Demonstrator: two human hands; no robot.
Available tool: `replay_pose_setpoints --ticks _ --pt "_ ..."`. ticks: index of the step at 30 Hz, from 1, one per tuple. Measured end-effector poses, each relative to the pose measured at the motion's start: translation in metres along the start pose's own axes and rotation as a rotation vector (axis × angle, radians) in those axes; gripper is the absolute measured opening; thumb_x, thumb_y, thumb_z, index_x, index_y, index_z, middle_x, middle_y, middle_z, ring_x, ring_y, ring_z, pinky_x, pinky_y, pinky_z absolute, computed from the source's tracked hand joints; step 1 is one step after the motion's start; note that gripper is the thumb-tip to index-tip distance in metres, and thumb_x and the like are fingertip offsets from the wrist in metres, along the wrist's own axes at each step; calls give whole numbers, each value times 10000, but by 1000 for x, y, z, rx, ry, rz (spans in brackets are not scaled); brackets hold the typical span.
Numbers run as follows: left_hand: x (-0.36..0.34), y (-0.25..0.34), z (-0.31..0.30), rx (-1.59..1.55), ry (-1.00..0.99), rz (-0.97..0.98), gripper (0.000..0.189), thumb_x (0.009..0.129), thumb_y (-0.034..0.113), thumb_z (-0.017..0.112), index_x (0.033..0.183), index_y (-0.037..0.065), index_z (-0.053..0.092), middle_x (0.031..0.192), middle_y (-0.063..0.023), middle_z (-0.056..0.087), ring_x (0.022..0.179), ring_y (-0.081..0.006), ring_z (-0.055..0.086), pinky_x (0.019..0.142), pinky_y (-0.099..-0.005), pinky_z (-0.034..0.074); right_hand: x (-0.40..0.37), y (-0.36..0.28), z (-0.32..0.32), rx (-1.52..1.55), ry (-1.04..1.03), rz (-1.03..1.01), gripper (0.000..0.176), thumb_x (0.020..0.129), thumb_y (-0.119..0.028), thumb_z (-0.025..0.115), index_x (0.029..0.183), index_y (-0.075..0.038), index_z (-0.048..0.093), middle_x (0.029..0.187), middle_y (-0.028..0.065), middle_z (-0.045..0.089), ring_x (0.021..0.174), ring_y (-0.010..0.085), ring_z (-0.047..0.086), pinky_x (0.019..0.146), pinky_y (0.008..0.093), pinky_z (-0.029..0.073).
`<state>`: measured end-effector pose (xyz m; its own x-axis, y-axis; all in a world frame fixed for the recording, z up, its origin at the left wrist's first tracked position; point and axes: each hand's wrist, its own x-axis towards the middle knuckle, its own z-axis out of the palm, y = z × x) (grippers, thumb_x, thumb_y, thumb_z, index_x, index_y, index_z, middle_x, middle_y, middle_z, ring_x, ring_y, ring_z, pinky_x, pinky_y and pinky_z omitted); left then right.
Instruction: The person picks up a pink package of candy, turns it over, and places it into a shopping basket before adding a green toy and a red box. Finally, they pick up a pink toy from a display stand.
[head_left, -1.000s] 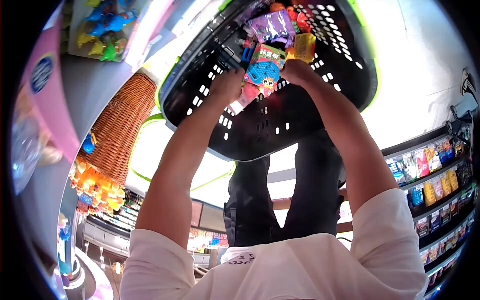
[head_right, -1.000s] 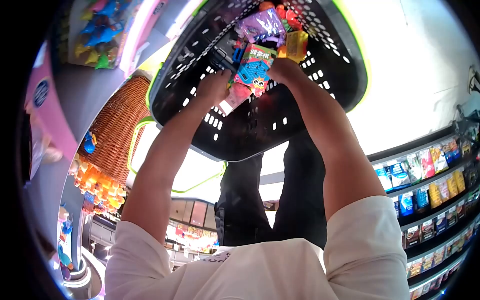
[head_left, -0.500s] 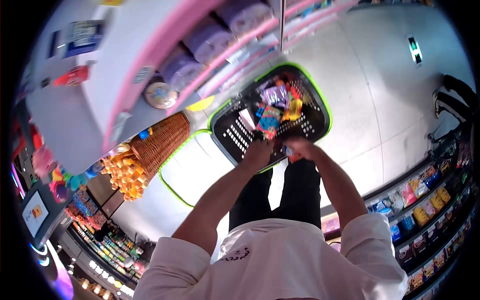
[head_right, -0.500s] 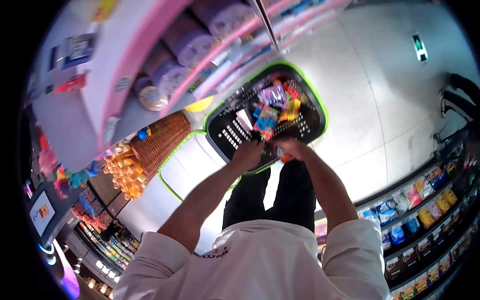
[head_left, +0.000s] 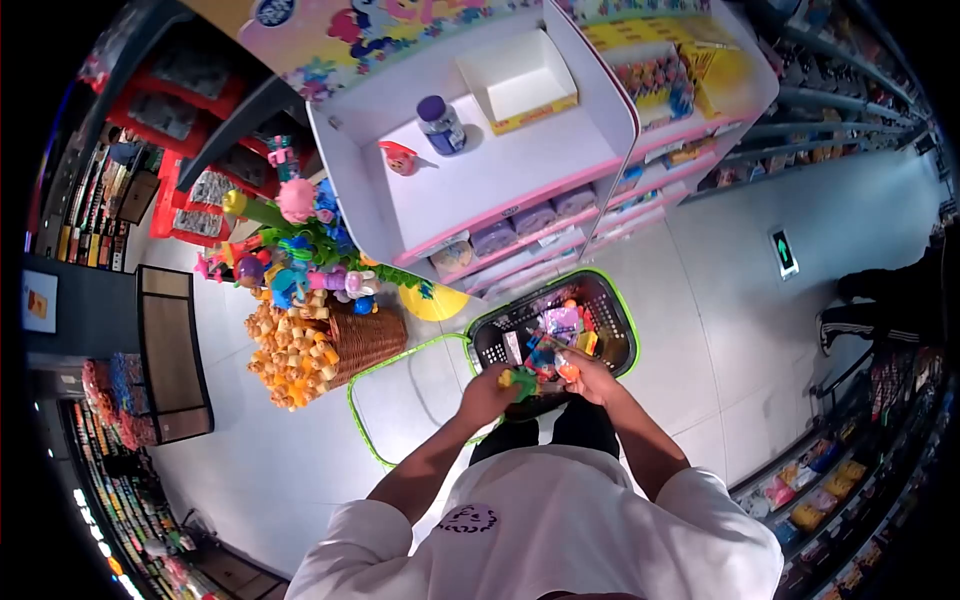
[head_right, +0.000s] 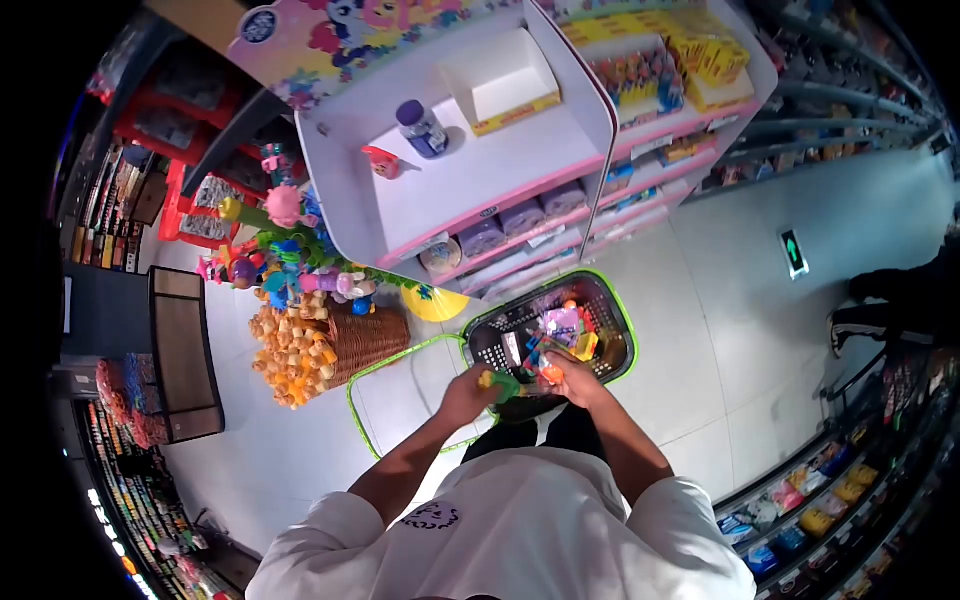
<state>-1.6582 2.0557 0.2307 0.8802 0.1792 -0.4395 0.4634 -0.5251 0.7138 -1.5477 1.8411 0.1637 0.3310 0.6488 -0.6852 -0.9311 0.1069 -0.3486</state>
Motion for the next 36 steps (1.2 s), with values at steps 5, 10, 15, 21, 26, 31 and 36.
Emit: replay_pose_setpoints --ticks 5,10,15,21,26,31,36 --pt "-13 15 -52 -648 321 -26 183 882 135 555 1018 15 527 832 -15 564 758 -89 530 675 -236 441 6 -56 59 55 -76 -57 310 930 -391 441 1044 -118 532 907 104 644 433 87 471 328 158 282" --pt "-35 54 -84 -1191 459 -138 256 905 188 524 1104 27 502 929 -29 583 810 -119 553 710 -246 439 -10 -140 125 -50 -179 -268 290 933 -348 431 1095 -127 527 909 69 639 532 84 520 403 183 372" --pt "-51 70 -101 -1467 370 1 237 908 129 488 1124 30 492 1060 -81 575 970 -188 573 848 -319 462 -41 -183 177 -182 -284 -413 305 912 -236 436 1193 -120 453 976 47 609 693 106 564 553 222 468" --pt "-72 83 -109 -1511 368 86 235 893 80 486 1124 35 492 1071 -89 578 976 -201 576 861 -343 468 -35 -207 194 -365 -259 -445 434 891 -170 496 1294 -75 369 1017 74 566 806 158 594 678 288 521" --pt "-84 77 -105 -1480 416 123 321 888 160 492 1182 34 478 1139 -85 561 1044 -204 549 908 -348 431 -14 -226 203 -537 -149 -488 484 872 -162 559 1303 -50 369 986 87 573 768 155 593 631 265 512" --pt "-93 85 -110 -1489 512 124 393 872 232 532 1208 39 468 1140 -81 556 1031 -204 551 875 -340 434 37 -269 205 -766 -2 -445 355 881 -271 539 1174 -85 468 921 42 557 728 124 565 607 236 476" --pt "-98 94 -114 -1523 568 159 395 879 218 525 1224 37 458 1160 -85 543 1043 -204 540 874 -336 431 69 -309 219 -656 93 -522 224 840 -236 573 1002 -88 526 836 38 572 626 114 551 522 228 477"
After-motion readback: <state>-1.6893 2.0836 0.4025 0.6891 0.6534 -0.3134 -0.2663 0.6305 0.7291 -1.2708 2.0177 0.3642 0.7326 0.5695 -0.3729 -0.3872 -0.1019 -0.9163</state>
